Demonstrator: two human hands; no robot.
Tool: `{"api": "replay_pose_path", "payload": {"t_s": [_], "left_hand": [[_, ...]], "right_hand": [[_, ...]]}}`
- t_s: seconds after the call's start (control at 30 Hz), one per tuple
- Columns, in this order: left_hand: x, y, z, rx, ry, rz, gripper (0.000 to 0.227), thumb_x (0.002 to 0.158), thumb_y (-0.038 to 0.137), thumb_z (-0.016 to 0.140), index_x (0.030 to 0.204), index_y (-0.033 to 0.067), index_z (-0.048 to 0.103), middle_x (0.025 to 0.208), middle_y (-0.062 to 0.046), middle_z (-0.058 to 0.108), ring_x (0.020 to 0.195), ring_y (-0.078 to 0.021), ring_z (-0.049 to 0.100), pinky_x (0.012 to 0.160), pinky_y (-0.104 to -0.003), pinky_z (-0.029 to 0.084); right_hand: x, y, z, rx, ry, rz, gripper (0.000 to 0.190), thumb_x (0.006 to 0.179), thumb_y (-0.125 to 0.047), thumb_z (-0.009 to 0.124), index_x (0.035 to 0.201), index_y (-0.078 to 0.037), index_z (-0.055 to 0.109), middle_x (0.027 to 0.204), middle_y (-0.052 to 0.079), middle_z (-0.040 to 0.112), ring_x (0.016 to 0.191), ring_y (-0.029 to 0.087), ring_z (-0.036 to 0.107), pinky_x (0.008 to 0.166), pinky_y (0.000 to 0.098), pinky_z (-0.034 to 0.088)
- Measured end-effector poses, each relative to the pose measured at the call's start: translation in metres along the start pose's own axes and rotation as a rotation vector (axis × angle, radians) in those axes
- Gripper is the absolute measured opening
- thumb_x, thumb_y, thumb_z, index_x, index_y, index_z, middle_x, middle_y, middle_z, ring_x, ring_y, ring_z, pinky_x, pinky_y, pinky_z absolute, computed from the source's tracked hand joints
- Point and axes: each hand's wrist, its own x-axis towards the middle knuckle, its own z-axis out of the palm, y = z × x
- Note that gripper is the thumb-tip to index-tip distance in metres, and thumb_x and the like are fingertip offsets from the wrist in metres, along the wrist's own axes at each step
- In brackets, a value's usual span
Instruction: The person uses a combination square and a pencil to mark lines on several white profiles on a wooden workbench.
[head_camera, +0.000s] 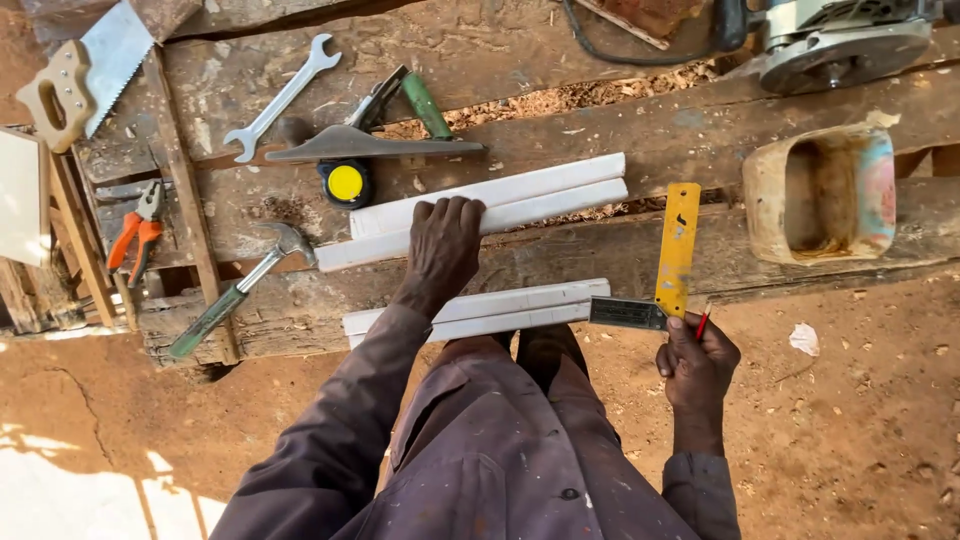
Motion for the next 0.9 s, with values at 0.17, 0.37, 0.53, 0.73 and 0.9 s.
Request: {"api": "replay_pose_path", "payload": {"t_s": [0.17,0.37,0.53,0.73,0.9], "left_hand": [[0.019,-0.006,0.008,-0.012,0.117,0.017,0.037,0.074,-0.008,0.069,0.104,0.0083,0.055,0.086,-0.007,0.057,0.077,-0.0283,0.063,0.074,-0.041,0.043],[0.02,-0.007,0.032,0.01,0.217,0.059,0.027,0.081,-0.005,0.06,0.101,0.0111,0.053,0.09,-0.006,0.052,0.084,-0.0269,0.058,0.076,-0.041,0.039],[0.022,0.001,0.035,0.058,0.278,0.042,0.018,0.087,-0.005,0.053,0.099,0.0083,0.052,0.095,-0.011,0.055,0.083,-0.028,0.054,0.076,-0.042,0.039],[0.03,0.003,0.029,0.079,0.298,0.003,0.026,0.08,-0.011,0.048,0.1,0.0053,0.052,0.098,-0.015,0.058,0.081,-0.0289,0.05,0.078,-0.045,0.039],[0.049,-0.007,0.029,0.078,0.271,-0.028,0.025,0.082,-0.008,0.052,0.103,0.0054,0.053,0.102,-0.016,0.06,0.082,-0.0283,0.05,0.069,-0.041,0.039]], "right_hand": [[0.001,0.006,-0.005,-0.017,0.003,0.01,0.012,0.097,-0.004,0.07,0.105,0.004,0.068,0.048,0.001,0.029,0.035,0.007,0.031,0.035,0.022,0.036],[0.002,0.014,-0.013,-0.038,0.014,0.017,0.012,0.097,-0.004,0.07,0.106,0.004,0.068,0.049,0.0,0.028,0.036,0.007,0.029,0.035,0.0224,0.035],[0.006,0.017,-0.025,-0.042,-0.016,0.022,0.008,0.096,-0.005,0.07,0.102,0.0,0.068,0.049,0.0,0.028,0.037,0.009,0.027,0.035,0.0259,0.033],[0.01,0.013,-0.026,-0.061,-0.044,0.04,0.006,0.095,-0.008,0.071,0.096,-0.004,0.067,0.051,-0.001,0.03,0.04,0.01,0.026,0.035,0.0276,0.03],[0.013,0.014,-0.024,-0.061,-0.065,0.045,0.005,0.095,-0.006,0.07,0.097,-0.003,0.066,0.05,-0.001,0.031,0.039,0.01,0.026,0.035,0.028,0.03]]}}
